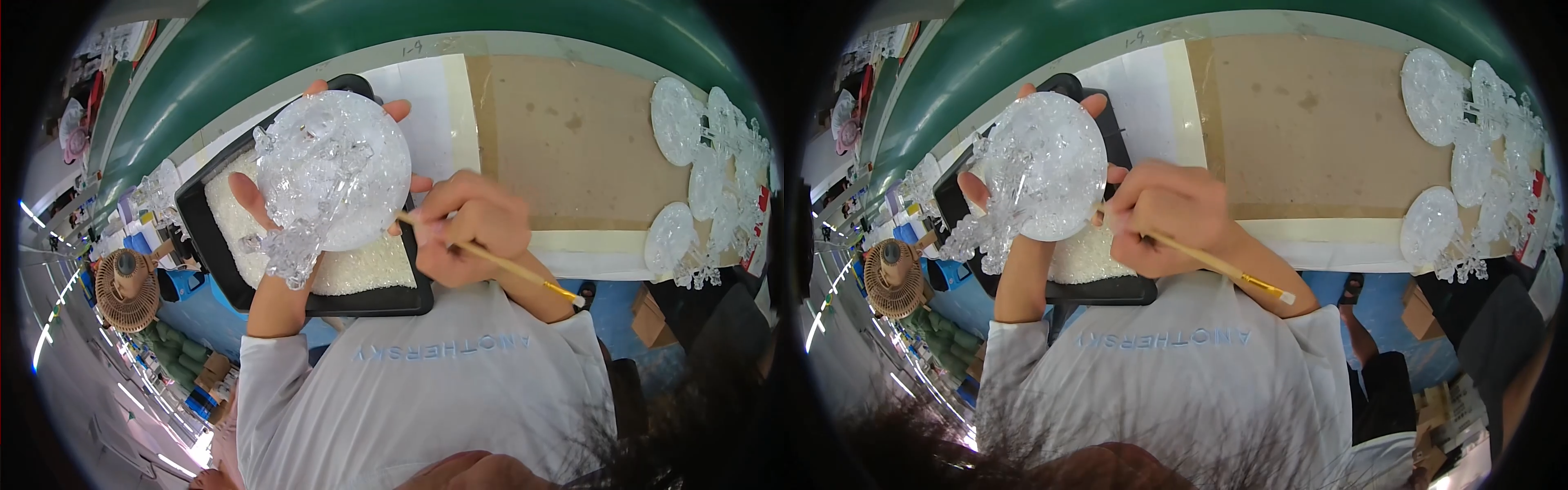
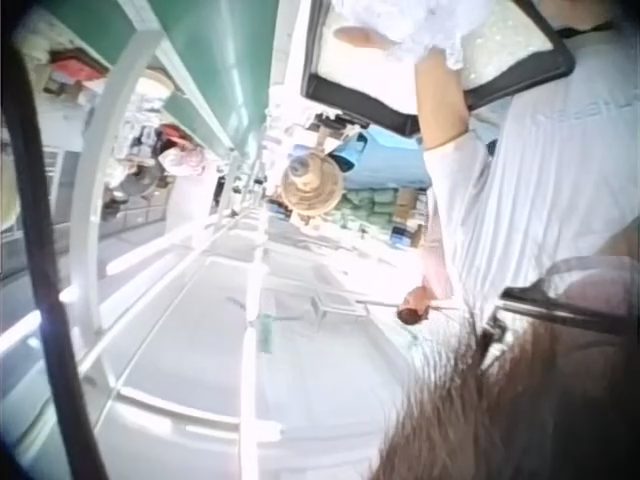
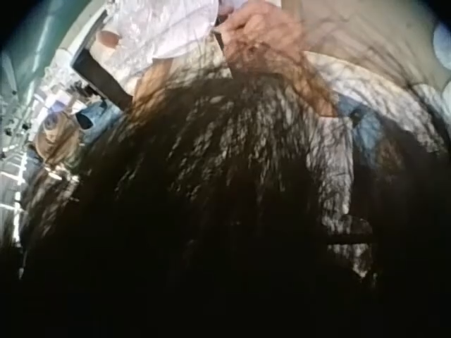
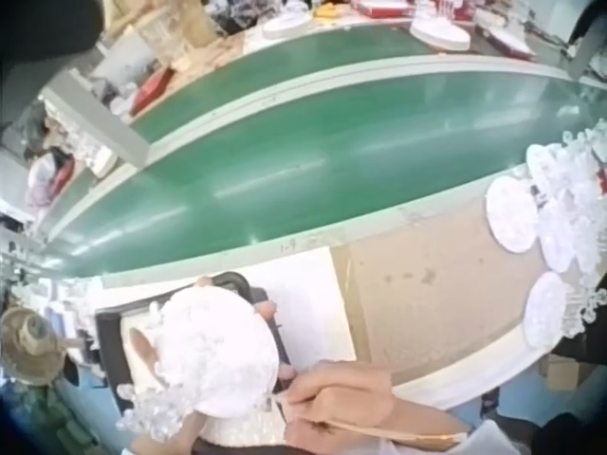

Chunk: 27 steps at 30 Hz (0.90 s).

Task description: Apply adhesive and assemble clear crystalline decorative components at a factory workstation.

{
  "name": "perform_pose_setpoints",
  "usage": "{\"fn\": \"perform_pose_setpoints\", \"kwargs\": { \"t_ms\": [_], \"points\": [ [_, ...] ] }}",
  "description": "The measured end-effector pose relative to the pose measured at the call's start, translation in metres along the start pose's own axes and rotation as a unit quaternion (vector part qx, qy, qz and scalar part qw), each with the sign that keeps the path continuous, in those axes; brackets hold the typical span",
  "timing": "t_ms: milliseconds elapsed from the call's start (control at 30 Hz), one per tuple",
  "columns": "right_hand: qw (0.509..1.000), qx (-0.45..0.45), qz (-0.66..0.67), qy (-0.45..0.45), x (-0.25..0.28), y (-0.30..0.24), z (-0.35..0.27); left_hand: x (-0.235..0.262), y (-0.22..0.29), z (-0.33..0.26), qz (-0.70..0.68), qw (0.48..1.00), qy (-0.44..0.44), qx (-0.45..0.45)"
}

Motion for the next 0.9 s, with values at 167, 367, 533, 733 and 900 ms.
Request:
{"fn": "perform_pose_setpoints", "kwargs": {
  "t_ms": [167, 367, 533, 733, 900],
  "points": [
    [0.996, -0.039, -0.059, 0.061, 0.011, 0.009, 0.001, -0.006, -0.001, 0.004, -0.046, 0.999, -0.001, -0.002],
    [0.999, -0.03, -0.011, 0.007, 0.008, 0.009, 0.0, -0.006, -0.005, 0.002, -0.071, 0.997, 0.009, 0.005],
    [0.994, -0.032, -0.037, 0.097, 0.016, 0.017, 0.005, -0.003, -0.006, 0.001, -0.035, 0.999, -0.005, 0.024],
    [0.999, -0.032, 0.009, 0.011, 0.013, 0.011, -0.002, -0.01, -0.002, 0.001, -0.033, 0.999, -0.013, 0.028],
    [0.997, -0.023, -0.028, 0.075, 0.013, 0.016, 0.003, -0.005, -0.002, 0.001, -0.007, 0.998, -0.047, 0.04]
  ]
}}
Point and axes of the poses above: each hand's wrist, its own z-axis towards the middle knuckle, its own x-axis out of the back of the hand, y = z × x, the point moved 8 cm from there along z, towards the middle knuckle, and after that the axes turned 4 degrees about -z, right-handed, at the moved point
